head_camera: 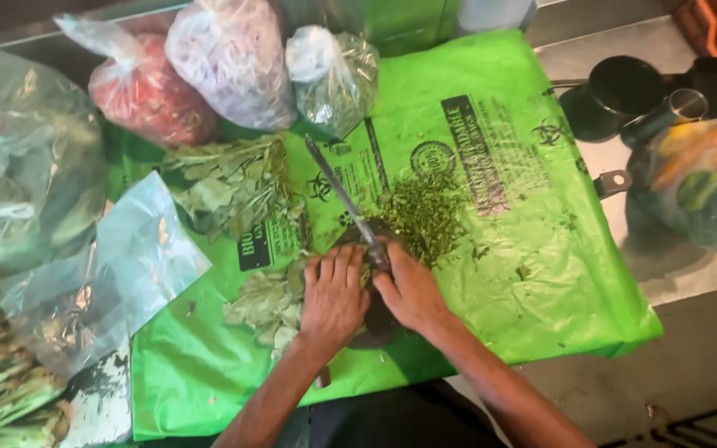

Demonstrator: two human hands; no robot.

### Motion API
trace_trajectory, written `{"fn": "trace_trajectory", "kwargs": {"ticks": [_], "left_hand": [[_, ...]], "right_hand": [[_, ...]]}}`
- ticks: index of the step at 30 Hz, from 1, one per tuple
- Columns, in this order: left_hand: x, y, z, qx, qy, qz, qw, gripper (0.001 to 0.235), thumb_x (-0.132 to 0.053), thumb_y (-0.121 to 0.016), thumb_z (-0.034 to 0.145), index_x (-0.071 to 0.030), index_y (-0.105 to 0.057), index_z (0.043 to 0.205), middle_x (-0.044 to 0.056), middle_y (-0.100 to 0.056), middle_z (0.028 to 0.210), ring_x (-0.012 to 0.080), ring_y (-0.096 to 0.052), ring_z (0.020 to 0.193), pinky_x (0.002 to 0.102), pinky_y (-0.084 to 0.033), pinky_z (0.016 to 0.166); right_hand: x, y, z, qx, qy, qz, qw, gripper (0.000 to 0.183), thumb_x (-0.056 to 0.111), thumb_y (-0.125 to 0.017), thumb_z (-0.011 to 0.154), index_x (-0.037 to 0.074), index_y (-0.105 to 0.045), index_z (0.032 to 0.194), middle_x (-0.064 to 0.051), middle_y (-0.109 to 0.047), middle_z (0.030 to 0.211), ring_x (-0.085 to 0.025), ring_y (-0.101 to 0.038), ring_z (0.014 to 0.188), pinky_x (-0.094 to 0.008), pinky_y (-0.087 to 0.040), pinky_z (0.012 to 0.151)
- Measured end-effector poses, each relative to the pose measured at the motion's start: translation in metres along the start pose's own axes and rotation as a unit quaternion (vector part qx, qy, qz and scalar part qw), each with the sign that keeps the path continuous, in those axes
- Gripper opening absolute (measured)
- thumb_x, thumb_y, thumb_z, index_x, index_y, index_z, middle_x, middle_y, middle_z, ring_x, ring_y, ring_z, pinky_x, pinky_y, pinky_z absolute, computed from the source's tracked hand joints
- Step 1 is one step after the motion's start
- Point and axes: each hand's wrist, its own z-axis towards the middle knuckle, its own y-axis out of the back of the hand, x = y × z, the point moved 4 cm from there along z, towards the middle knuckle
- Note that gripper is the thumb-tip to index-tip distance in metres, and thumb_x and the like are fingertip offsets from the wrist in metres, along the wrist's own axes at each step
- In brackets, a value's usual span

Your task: The person fills plastic bags with pre-chopped leafy greens from a small round cutting board, then chops more leafy greens with a cleaver on the board, gathers the chopped pieces, and bags them. Bunches of whole greens and bags of other vegetables sit on the green-covered prep table.

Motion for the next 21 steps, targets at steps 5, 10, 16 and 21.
{"fn": "trace_trajectory", "kwargs": {"ticks": [5,10,16,21], "left_hand": [[0.011,0.001,-0.005,-0.026,-0.005,-0.094,0.995,0.065,-0.023,-0.074,0.078,0.001,-0.051,0.134,0.018,-0.056,0.136,0.0345,-0.050,0.128,0.053,-0.033,0.109],[0.028,0.007,-0.007,-0.071,-0.024,-0.204,0.976,0.050,-0.023,-0.082,0.076,-0.012,-0.061,0.121,0.010,-0.061,0.137,0.0308,-0.057,0.126,0.050,-0.037,0.108],[0.029,0.017,-0.001,-0.075,-0.067,-0.241,0.965,0.044,-0.023,-0.088,0.072,-0.014,-0.071,0.112,0.008,-0.065,0.133,0.0303,-0.060,0.126,0.050,-0.042,0.107],[0.030,0.012,-0.003,-0.080,-0.054,-0.239,0.966,0.036,-0.021,-0.086,0.074,-0.014,-0.073,0.107,0.005,-0.069,0.128,0.0278,-0.064,0.122,0.044,-0.049,0.100]], "right_hand": [[-0.003,0.000,-0.002,-0.004,0.020,0.002,1.000,0.046,0.021,-0.057,0.090,0.004,-0.047,0.132,-0.023,-0.066,0.097,-0.045,-0.067,0.088,-0.053,-0.052,0.075],[0.002,-0.001,-0.003,-0.017,0.030,0.001,0.999,0.046,0.021,-0.056,0.091,0.004,-0.047,0.132,-0.023,-0.066,0.099,-0.045,-0.066,0.090,-0.054,-0.052,0.077],[0.000,-0.001,-0.002,-0.017,0.014,0.009,1.000,0.046,0.022,-0.055,0.091,0.005,-0.046,0.133,-0.023,-0.066,0.100,-0.045,-0.067,0.089,-0.054,-0.052,0.075],[-0.006,0.001,0.001,0.014,-0.001,0.016,1.000,0.046,0.023,-0.057,0.091,0.006,-0.047,0.133,-0.022,-0.068,0.099,-0.045,-0.067,0.091,-0.053,-0.052,0.077]]}}
